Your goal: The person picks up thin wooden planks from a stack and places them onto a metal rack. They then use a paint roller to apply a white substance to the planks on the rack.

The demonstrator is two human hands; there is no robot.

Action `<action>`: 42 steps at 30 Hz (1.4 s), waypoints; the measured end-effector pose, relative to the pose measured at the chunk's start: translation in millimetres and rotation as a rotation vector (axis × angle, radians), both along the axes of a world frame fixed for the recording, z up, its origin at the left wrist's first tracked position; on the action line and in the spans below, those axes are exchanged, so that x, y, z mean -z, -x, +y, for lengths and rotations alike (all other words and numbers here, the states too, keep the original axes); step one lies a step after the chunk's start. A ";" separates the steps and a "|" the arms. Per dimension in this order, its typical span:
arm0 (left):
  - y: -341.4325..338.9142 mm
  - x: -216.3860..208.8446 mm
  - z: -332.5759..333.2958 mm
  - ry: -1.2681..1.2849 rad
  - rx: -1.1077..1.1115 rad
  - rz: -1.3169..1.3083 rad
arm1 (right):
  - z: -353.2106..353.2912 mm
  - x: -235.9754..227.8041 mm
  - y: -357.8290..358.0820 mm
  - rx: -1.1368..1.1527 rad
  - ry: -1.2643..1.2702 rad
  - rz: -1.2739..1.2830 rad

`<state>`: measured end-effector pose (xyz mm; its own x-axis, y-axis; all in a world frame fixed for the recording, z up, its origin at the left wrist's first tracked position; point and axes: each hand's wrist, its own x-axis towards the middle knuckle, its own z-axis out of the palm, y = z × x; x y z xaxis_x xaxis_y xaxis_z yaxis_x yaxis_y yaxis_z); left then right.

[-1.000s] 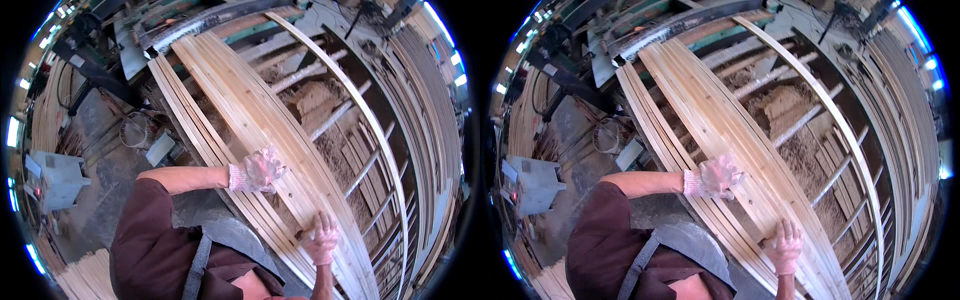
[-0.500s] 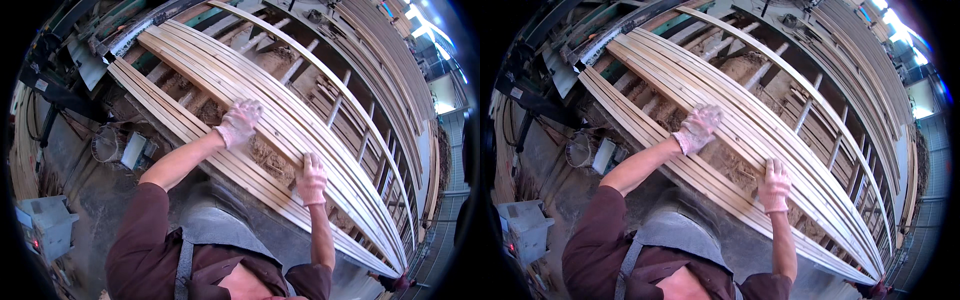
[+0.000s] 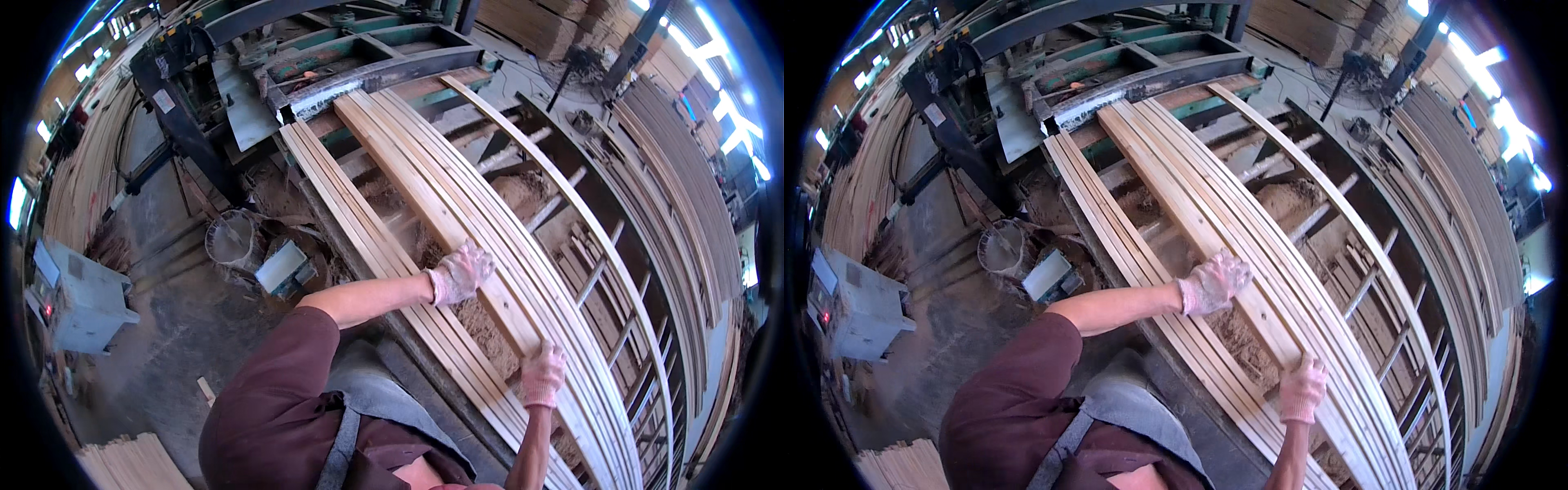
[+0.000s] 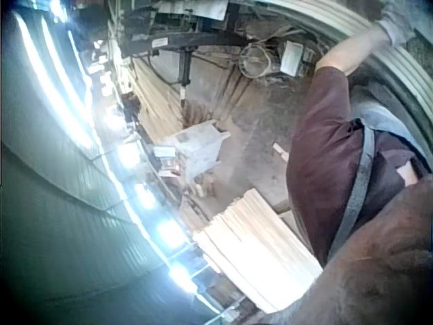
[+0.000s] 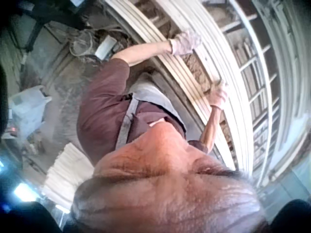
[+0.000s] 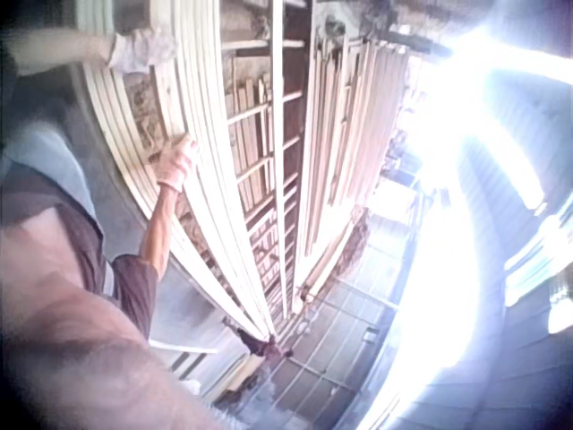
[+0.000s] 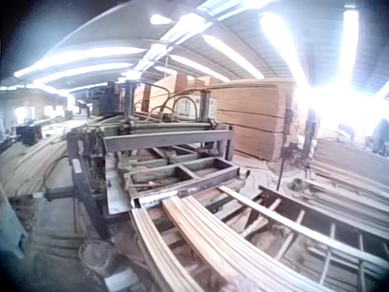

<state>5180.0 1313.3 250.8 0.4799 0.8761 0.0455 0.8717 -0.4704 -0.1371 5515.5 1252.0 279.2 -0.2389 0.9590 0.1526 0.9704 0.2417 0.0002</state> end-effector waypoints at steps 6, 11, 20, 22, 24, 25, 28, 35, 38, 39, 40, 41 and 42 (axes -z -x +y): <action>8.0 -1.7 12.0 0.005 0.031 -0.075 | 16.3 -18.8 1.3 -0.127 0.223 -0.254; 4.2 -22.9 22.1 0.166 0.009 -0.015 | 30.5 3.2 -13.8 -0.175 0.279 -0.194; -7.0 -34.6 -41.8 0.148 0.033 -0.066 | -13.1 -2.4 -35.4 -0.347 0.370 -0.207; -7.8 -40.2 -40.4 0.250 -0.011 -0.057 | -11.2 -0.9 -34.3 -0.404 0.349 -0.212; -7.5 -44.4 -38.2 0.295 -0.001 -0.064 | -6.4 -8.1 -31.1 -0.448 0.386 -0.210; -7.1 -47.3 -34.4 0.327 0.013 -0.048 | -1.3 -16.8 -32.1 -0.477 0.428 -0.184; -7.7 -45.1 -22.1 0.302 0.071 -0.077 | 25.7 -25.7 -43.5 -0.267 0.693 0.440; 7.4 -71.1 -14.6 0.586 -0.174 -0.508 | 7.2 2.8 -6.3 -0.193 0.653 0.141; 8.6 -77.1 0.4 0.584 -0.383 -1.387 | 22.8 -11.5 -6.5 -0.119 0.822 0.075; 22.5 -53.8 18.8 0.506 -0.510 -1.529 | 26.3 -8.5 -9.7 -0.141 0.831 0.069; 35.6 -29.0 38.1 0.408 -0.627 -1.680 | 28.9 -9.6 -7.1 -0.161 0.734 0.106; 49.0 -4.0 56.4 0.287 -0.729 -1.827 | 31.0 -13.0 -3.2 -0.186 0.641 0.139; 64.1 -6.9 66.9 0.380 -1.016 -1.893 | 34.0 -12.2 -1.5 -0.211 0.549 0.175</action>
<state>5115.8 1380.3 257.7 -0.4161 0.8101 -0.4130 -0.2757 0.3204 0.9063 5516.9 1286.0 291.4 -0.4484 0.8434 -0.2960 0.8758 0.3484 -0.3342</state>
